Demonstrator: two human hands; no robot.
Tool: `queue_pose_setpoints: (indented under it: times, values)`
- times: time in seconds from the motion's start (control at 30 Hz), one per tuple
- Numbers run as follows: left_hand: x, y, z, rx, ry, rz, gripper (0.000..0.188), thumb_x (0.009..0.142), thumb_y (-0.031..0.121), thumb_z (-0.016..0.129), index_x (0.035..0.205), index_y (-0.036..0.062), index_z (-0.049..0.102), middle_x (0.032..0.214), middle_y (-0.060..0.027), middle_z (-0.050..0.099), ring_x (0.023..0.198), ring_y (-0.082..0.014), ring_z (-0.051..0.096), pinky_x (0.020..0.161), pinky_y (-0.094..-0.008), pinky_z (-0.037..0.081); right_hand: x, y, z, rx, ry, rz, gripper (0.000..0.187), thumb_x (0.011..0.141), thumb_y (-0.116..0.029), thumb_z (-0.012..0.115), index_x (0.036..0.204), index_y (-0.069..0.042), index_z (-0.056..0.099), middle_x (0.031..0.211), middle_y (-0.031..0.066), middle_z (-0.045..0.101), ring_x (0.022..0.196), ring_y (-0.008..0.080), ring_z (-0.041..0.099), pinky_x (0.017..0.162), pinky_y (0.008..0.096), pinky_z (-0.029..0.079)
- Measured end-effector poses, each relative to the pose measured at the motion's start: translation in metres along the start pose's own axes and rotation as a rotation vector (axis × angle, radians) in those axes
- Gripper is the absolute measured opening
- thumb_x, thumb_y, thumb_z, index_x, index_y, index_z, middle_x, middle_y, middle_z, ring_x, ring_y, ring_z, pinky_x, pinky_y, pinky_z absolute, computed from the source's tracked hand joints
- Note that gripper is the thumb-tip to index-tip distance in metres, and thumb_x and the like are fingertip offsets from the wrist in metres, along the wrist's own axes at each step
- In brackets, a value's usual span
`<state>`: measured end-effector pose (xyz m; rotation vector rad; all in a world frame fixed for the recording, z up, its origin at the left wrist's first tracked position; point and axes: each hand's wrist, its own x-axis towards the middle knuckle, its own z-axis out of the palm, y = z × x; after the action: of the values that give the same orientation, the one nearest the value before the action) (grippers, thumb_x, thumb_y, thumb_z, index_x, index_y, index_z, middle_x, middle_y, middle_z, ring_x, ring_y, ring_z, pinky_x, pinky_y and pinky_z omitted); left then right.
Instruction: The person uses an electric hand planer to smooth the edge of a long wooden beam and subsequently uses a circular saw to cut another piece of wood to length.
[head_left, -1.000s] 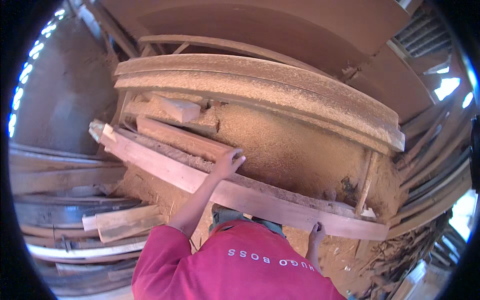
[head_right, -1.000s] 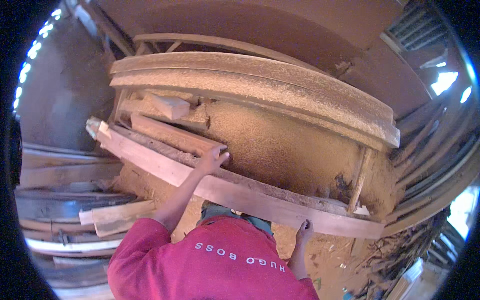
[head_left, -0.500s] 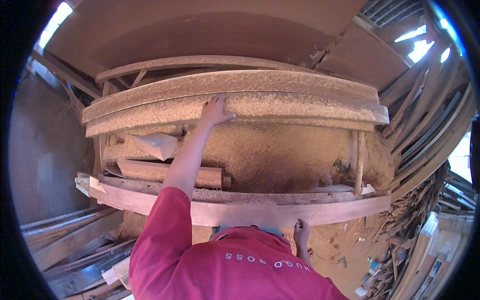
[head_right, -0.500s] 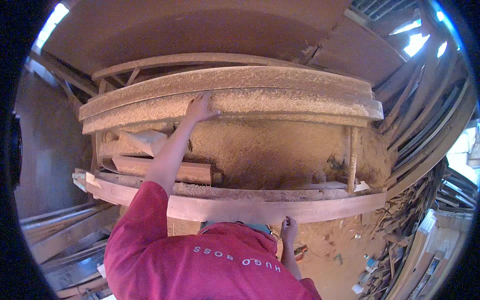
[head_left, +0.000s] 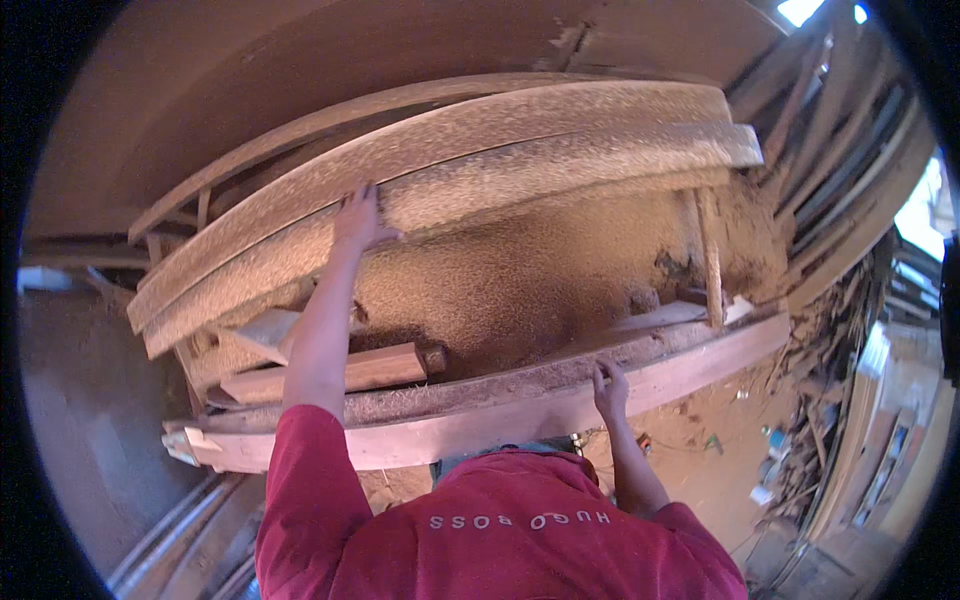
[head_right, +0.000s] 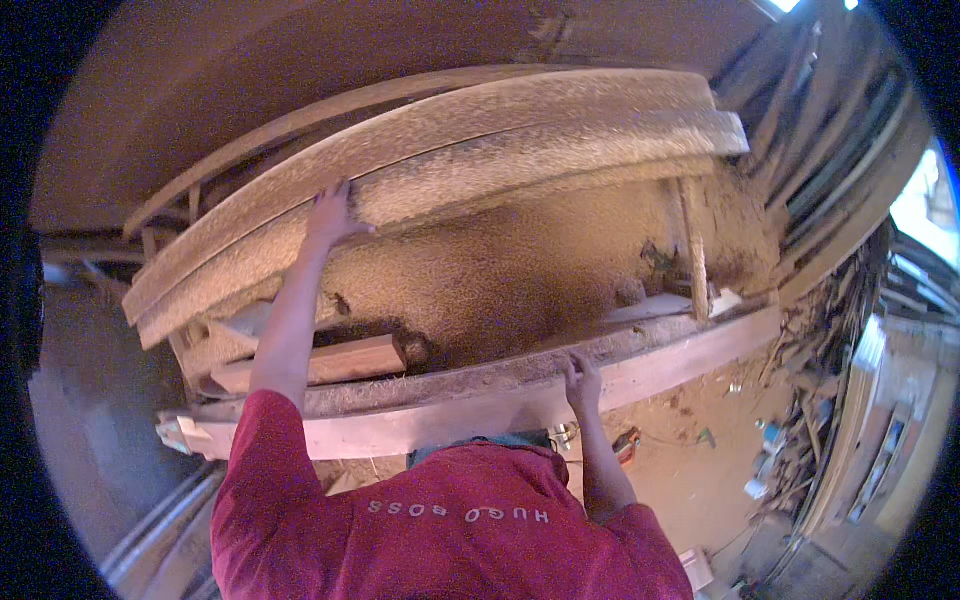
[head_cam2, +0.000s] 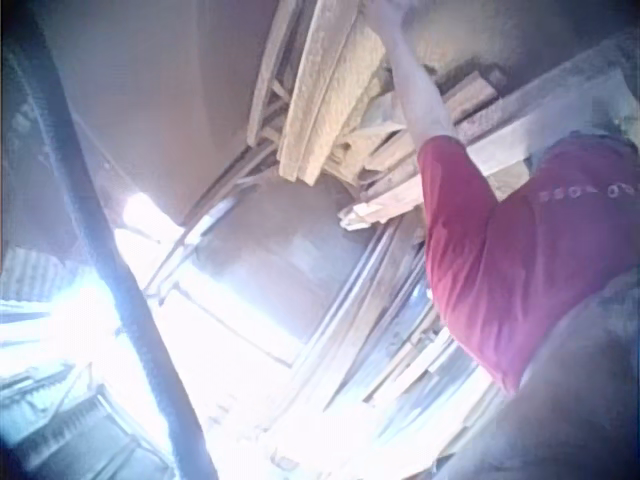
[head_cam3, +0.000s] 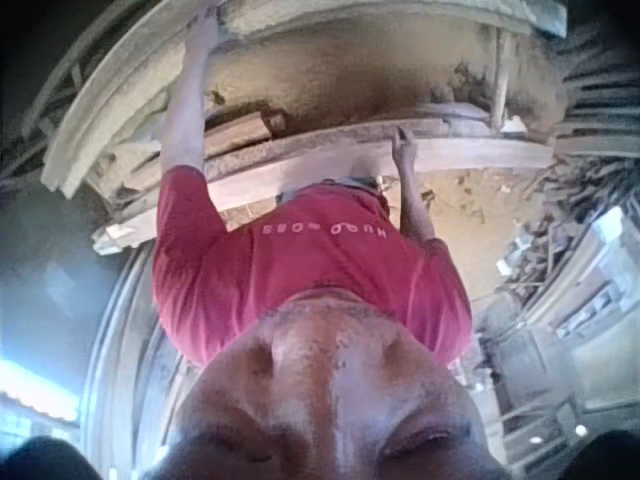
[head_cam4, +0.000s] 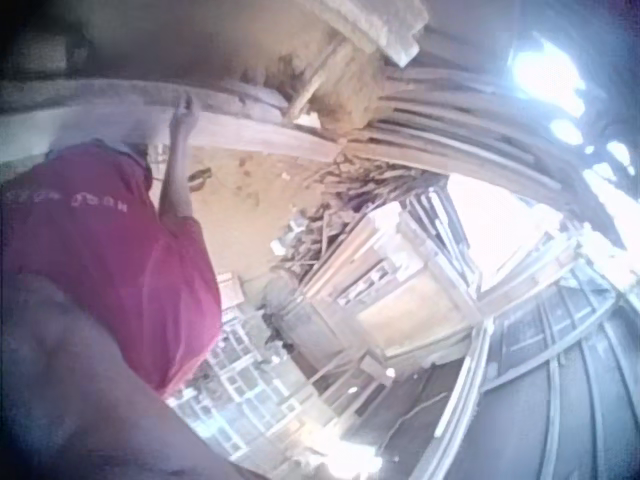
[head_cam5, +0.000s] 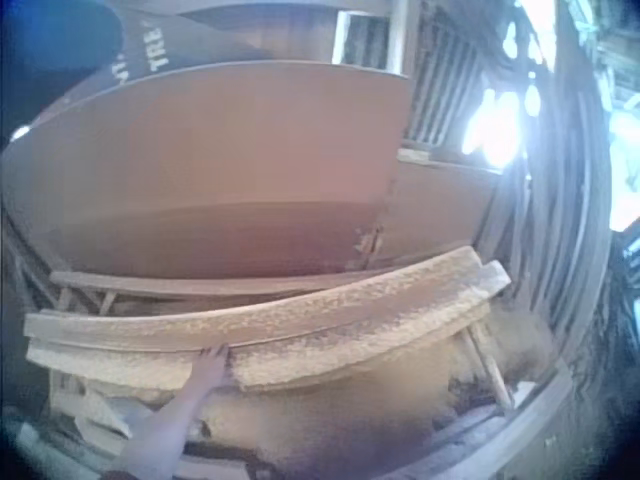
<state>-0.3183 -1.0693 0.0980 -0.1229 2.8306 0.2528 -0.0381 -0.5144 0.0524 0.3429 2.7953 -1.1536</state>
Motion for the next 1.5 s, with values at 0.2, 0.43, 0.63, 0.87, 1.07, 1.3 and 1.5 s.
queue_pose_setpoints:
  times: [0.2, 0.43, 0.63, 0.87, 1.07, 1.3, 1.5]
  values:
    - [-0.006, 0.006, -0.017, -0.031, 0.000, -0.085, 0.128, 0.054, 0.055, 0.095, 0.155, 0.0043, 0.035, 0.162, -0.0174, 0.036, 0.147, -0.0361, 0.038, 0.122, -0.0526, 0.030, 0.099, -0.081, 0.034, -0.012, 0.000, -0.277, 0.029, 0.090, -0.009, 0.071, 0.118, -0.007, 0.068, 0.107, 0.0151, 0.069, 0.102, 0.0364, 0.063, 0.090, 0.0442, 0.052]
    - [-0.028, 0.032, -0.014, 0.038, 0.089, -0.104, 0.118, 0.054, 0.056, 0.095, 0.146, 0.0062, 0.042, 0.154, -0.0148, 0.043, 0.145, -0.0332, 0.040, 0.118, -0.0528, 0.034, 0.132, -0.131, 0.046, 0.011, -0.022, -0.302, 0.030, 0.088, -0.009, 0.071, 0.118, -0.009, 0.068, 0.104, 0.0143, 0.068, 0.100, 0.0365, 0.063, 0.089, 0.0441, 0.052]
    - [-0.062, 0.035, 0.022, 0.021, 0.300, -0.109, 0.111, 0.058, 0.051, 0.094, 0.146, 0.0089, 0.041, 0.150, -0.0125, 0.045, 0.142, -0.0318, 0.041, 0.112, -0.0525, 0.036, 0.099, -0.111, 0.058, -0.012, -0.038, -0.343, 0.030, 0.088, -0.010, 0.072, 0.118, -0.010, 0.068, 0.103, 0.0137, 0.068, 0.097, 0.0359, 0.063, 0.086, 0.0439, 0.053]
    - [-0.101, 0.048, 0.060, -0.028, 0.452, -0.158, 0.110, 0.064, 0.046, 0.093, 0.150, 0.0106, 0.035, 0.152, -0.0134, 0.042, 0.143, -0.0347, 0.038, 0.114, -0.0554, 0.033, 0.060, -0.094, 0.048, -0.041, -0.103, -0.280, 0.027, 0.088, -0.011, 0.072, 0.115, -0.011, 0.069, 0.101, 0.0129, 0.068, 0.096, 0.0351, 0.063, 0.085, 0.0438, 0.053]
    - [-0.120, 0.066, 0.049, -0.002, 0.395, -0.162, 0.103, 0.069, 0.041, 0.088, 0.151, 0.0103, 0.035, 0.154, -0.0120, 0.040, 0.146, -0.0325, 0.036, 0.113, -0.0574, 0.033, 0.047, -0.074, 0.033, -0.035, -0.058, -0.263, 0.027, 0.088, -0.009, 0.070, 0.115, -0.009, 0.069, 0.101, 0.0115, 0.069, 0.098, 0.0340, 0.063, 0.087, 0.0432, 0.053]
    - [-0.126, 0.059, 0.051, 0.023, 0.491, -0.088, 0.088, 0.072, 0.031, 0.077, 0.149, 0.0089, 0.040, 0.150, -0.0137, 0.044, 0.142, -0.0346, 0.041, 0.111, -0.0568, 0.036, 0.042, -0.074, 0.017, -0.040, -0.001, -0.204, 0.027, 0.090, -0.014, 0.070, 0.116, -0.009, 0.070, 0.104, 0.0127, 0.069, 0.101, 0.0342, 0.063, 0.089, 0.0445, 0.052]
    - [-0.136, 0.058, 0.051, -0.001, 0.495, -0.038, 0.084, 0.072, 0.026, 0.073, 0.148, 0.0066, 0.041, 0.149, -0.0154, 0.045, 0.143, -0.0353, 0.040, 0.110, -0.0566, 0.038, 0.020, -0.054, 0.018, -0.006, 0.056, -0.137, 0.024, 0.090, -0.015, 0.070, 0.114, -0.009, 0.071, 0.106, 0.0138, 0.070, 0.103, 0.0350, 0.064, 0.090, 0.0445, 0.052]
